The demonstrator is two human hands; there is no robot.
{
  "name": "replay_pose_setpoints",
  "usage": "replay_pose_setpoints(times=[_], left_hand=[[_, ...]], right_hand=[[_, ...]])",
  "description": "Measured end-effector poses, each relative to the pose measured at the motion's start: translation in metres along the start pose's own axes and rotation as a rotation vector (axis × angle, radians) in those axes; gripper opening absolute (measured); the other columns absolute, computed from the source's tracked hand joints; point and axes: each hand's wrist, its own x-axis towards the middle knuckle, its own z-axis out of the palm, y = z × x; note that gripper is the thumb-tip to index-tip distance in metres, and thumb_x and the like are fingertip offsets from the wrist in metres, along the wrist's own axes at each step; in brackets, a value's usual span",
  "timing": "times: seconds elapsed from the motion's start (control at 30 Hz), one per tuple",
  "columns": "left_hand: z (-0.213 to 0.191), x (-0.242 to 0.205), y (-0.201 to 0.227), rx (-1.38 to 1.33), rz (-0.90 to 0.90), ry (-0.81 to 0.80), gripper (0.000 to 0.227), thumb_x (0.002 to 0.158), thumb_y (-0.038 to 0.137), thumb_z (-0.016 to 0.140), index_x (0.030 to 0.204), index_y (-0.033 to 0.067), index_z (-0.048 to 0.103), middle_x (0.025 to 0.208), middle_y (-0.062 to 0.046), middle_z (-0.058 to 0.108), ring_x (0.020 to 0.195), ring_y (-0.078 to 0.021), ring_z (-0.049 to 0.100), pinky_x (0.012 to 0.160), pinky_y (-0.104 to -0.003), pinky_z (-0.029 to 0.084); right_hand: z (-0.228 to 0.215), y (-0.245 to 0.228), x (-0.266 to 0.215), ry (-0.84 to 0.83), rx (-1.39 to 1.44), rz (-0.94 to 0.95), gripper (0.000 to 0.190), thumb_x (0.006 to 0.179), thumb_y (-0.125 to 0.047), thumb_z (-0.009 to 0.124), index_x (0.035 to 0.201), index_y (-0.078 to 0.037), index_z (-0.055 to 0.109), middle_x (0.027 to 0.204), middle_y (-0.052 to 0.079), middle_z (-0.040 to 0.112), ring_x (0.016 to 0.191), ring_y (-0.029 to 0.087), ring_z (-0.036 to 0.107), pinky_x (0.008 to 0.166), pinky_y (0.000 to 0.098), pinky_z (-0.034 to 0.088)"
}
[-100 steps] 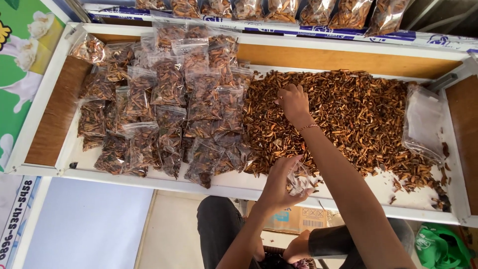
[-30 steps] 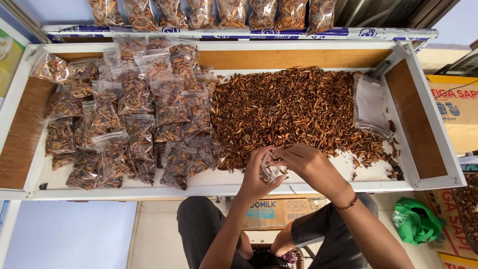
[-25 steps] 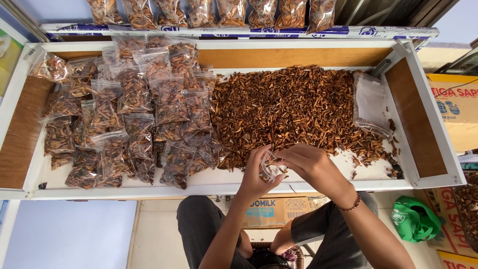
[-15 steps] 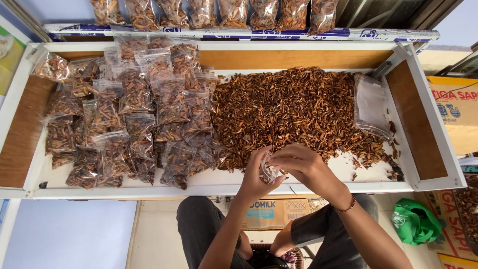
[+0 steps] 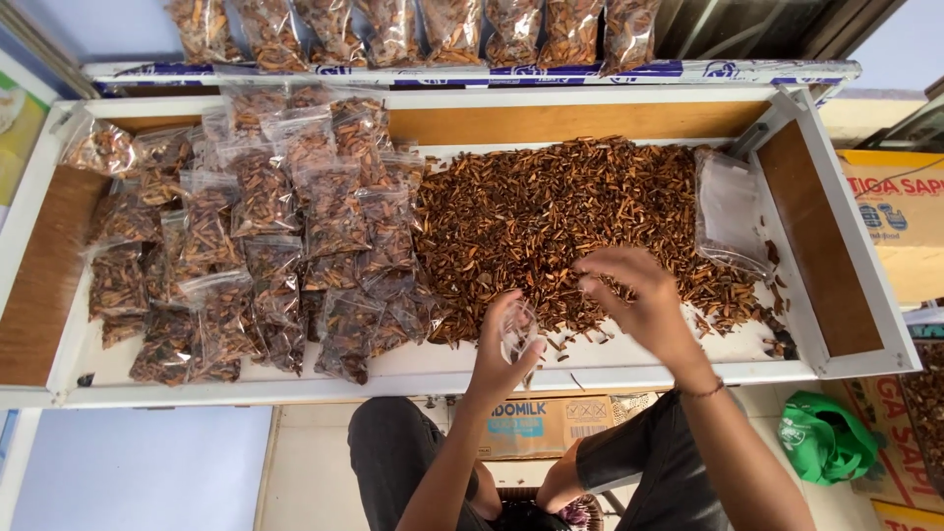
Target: Packing small dried snacks into individual plastic bags from a large pile.
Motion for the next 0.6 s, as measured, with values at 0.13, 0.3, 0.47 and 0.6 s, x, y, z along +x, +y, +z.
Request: replay_pose_setpoints(times=[0.13, 0.3, 0.47, 0.6], left_hand=[[0.002, -0.003, -0.018, 0.014, -0.01, 0.096, 0.068, 0.091, 0.033, 0.071, 0.146, 0.0073, 0.041, 0.125, -0.02, 0.047, 0.117, -0.0361, 0.051, 0.105, -0.057, 0.037], [0.004, 0.004, -0.017, 0.178, 0.021, 0.122, 0.072, 0.09, 0.041, 0.067, 0.148, 0.0079, 0.041, 0.131, -0.02, 0.044, 0.124, -0.04, 0.048, 0.107, -0.058, 0.035], [0.003, 0.011, -0.018, 0.168, 0.004, 0.085, 0.074, 0.092, 0.045, 0.066, 0.149, 0.0078, 0.039, 0.132, -0.02, 0.044, 0.129, -0.0403, 0.046, 0.108, -0.059, 0.034], [-0.004, 0.01, -0.01, 0.233, 0.012, 0.086, 0.076, 0.093, 0.055, 0.063, 0.148, 0.0087, 0.038, 0.141, -0.015, 0.045, 0.129, -0.0292, 0.05, 0.11, -0.047, 0.04]], right_hand=[[-0.013, 0.101, 0.004, 0.072, -0.113, 0.198, 0.024, 0.095, -0.001, 0.073, 0.118, -0.008, 0.075, 0.106, 0.013, 0.074, 0.102, 0.029, 0.071, 0.083, 0.0394, 0.059], [-0.008, 0.196, 0.027, -0.006, -0.275, 0.534, 0.023, 0.103, -0.013, 0.07, 0.126, -0.01, 0.072, 0.11, 0.01, 0.074, 0.107, 0.032, 0.069, 0.09, 0.0483, 0.057], [0.0, 0.224, 0.072, -0.076, -0.338, 0.536, 0.031, 0.103, -0.009, 0.067, 0.131, 0.003, 0.067, 0.112, 0.024, 0.072, 0.109, 0.041, 0.068, 0.087, 0.0527, 0.059], [0.022, 0.274, 0.104, -0.201, -0.457, 0.63, 0.05, 0.097, -0.023, 0.071, 0.14, 0.0, 0.062, 0.125, 0.024, 0.069, 0.11, 0.042, 0.066, 0.09, 0.0544, 0.057]])
